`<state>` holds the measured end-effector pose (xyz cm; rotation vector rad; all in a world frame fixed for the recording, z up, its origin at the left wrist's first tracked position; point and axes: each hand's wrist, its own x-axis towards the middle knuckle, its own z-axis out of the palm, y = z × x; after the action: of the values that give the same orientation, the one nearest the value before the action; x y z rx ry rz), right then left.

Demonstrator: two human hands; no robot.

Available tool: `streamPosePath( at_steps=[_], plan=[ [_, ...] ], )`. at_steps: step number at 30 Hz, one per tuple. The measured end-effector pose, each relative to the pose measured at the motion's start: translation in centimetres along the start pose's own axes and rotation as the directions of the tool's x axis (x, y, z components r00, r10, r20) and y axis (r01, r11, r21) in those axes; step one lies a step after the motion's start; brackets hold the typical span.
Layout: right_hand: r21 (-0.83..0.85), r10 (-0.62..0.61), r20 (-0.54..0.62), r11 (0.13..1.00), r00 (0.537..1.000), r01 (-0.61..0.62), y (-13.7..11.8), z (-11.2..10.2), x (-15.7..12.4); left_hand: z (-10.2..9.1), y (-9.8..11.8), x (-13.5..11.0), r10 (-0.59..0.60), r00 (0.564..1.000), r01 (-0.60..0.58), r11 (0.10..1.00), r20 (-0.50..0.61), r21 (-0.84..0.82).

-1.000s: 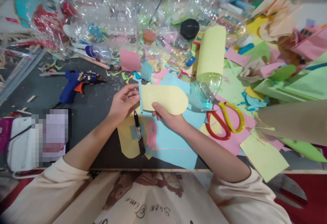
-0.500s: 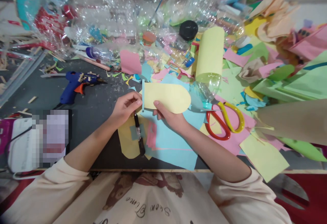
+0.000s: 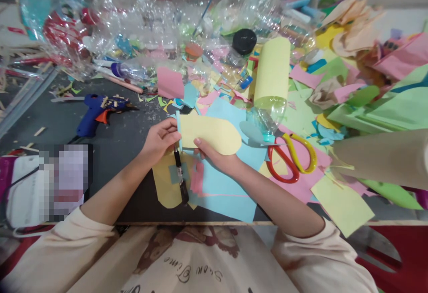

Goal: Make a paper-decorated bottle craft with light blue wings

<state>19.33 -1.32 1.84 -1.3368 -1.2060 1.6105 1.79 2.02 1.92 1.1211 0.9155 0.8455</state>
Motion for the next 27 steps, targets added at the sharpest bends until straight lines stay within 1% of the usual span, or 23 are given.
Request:
streamPosePath(
  at_steps=[3, 5, 6, 8, 9, 11, 12, 13, 14, 15, 16, 17, 18, 19, 20, 21, 23, 25, 27],
  plan=[
    [-0.035, -0.038, 0.034, 0.999, 0.999, 0.039, 0.4, 0.0, 0.1, -0.1, -0.3, 0.0, 0.001, 0.999, -0.001, 1.0, -0.047, -0.012],
    [-0.042, -0.109, 0.042, 0.993, 0.993, 0.11, 0.8, -0.2, 0.1, -0.4, -0.6, 0.1, 0.009, 0.996, -0.01, 1.0, -0.087, -0.013],
    [-0.036, -0.147, 0.025, 0.988, 0.989, 0.147, 1.1, -0.3, 0.0, -0.6, -0.7, 0.1, 0.009, 0.994, -0.01, 1.0, -0.105, -0.009],
    [-0.014, -0.203, -0.058, 0.979, 0.977, 0.203, 1.6, -0.6, -0.2, -0.9, -0.9, 0.2, 0.01, 0.99, -0.01, 1.0, -0.141, 0.003],
    [-0.005, -0.223, -0.123, 0.974, 0.967, 0.224, 1.7, -0.7, -0.3, -1.1, -0.9, 0.3, 0.017, 0.987, -0.016, 1.0, -0.159, 0.006],
    [-0.008, -0.265, -0.262, 0.962, 0.928, 0.273, 1.7, -0.8, -0.4, -1.5, -0.8, 0.4, 0.041, 0.98, -0.04, 0.999, -0.193, 0.008],
    [-0.02, -0.285, -0.289, 0.956, 0.914, 0.292, 1.5, -0.8, -0.4, -1.7, -0.7, 0.4, 0.06, 0.976, -0.059, 0.998, -0.21, 0.012],
    [-0.035, -0.3, -0.268, 0.953, 0.915, 0.302, 1.3, -0.8, -0.4, -1.8, -0.5, 0.5, 0.078, 0.971, -0.075, 0.997, -0.227, 0.021],
    [-0.052, -0.309, -0.202, 0.951, 0.929, 0.304, 0.9, -0.8, -0.3, -2.0, -0.4, 0.5, 0.091, 0.965, -0.086, 0.996, -0.245, 0.029],
    [-0.071, -0.309, -0.095, 0.95, 0.946, 0.303, 0.5, -0.7, -0.3, -2.1, -0.3, 0.6, 0.101, 0.96, -0.095, 0.995, -0.26, 0.036],
    [-0.091, -0.301, 0.038, 0.949, 0.953, 0.303, 0.2, -0.6, -0.2, -2.2, -0.2, 0.6, 0.108, 0.956, -0.101, 0.994, -0.273, 0.039],
    [-0.106, -0.292, 0.159, 0.944, 0.943, 0.311, -0.1, -0.6, -0.1, -2.3, -0.1, 0.6, 0.113, 0.952, -0.106, 0.994, -0.283, 0.04],
    [-0.114, -0.289, 0.249, 0.939, 0.924, 0.324, -0.2, -0.5, 0.0, -2.4, 0.0, 0.5, 0.119, 0.951, -0.112, 0.993, -0.286, 0.041],
    [-0.107, -0.29, 0.295, 0.937, 0.91, 0.334, -0.3, -0.6, 0.0, -2.4, 0.2, 0.4, 0.122, 0.954, -0.113, 0.992, -0.275, 0.048],
    [-0.087, -0.29, 0.301, 0.94, 0.908, 0.329, -0.2, -0.6, 0.1, -2.4, 0.3, 0.3, 0.121, 0.961, -0.108, 0.992, -0.248, 0.064],
    [-0.054, -0.285, 0.275, 0.949, 0.918, 0.311, -0.1, -0.6, 0.1, -2.3, 0.6, 0.2, 0.115, 0.971, -0.099, 0.991, -0.208, 0.088],
    [0.035, -0.259, 0.169, 0.966, 0.951, 0.257, 0.3, -0.7, 0.1, -1.9, 1.2, -0.2, 0.073, 0.994, -0.059, 0.986, -0.083, 0.159],
    [0.093, -0.221, 0.096, 0.973, 0.971, 0.212, 0.4, -0.6, 0.1, -1.4, 1.8, -0.6, 0.022, 0.999, -0.03, 0.974, 0.034, 0.225],
    [0.076, -0.189, 0.075, 0.98, 0.979, 0.184, 0.4, -0.5, 0.1, -0.8, 2.1, -0.9, -0.015, 0.994, -0.015, 0.962, 0.109, 0.273]
  ],
)
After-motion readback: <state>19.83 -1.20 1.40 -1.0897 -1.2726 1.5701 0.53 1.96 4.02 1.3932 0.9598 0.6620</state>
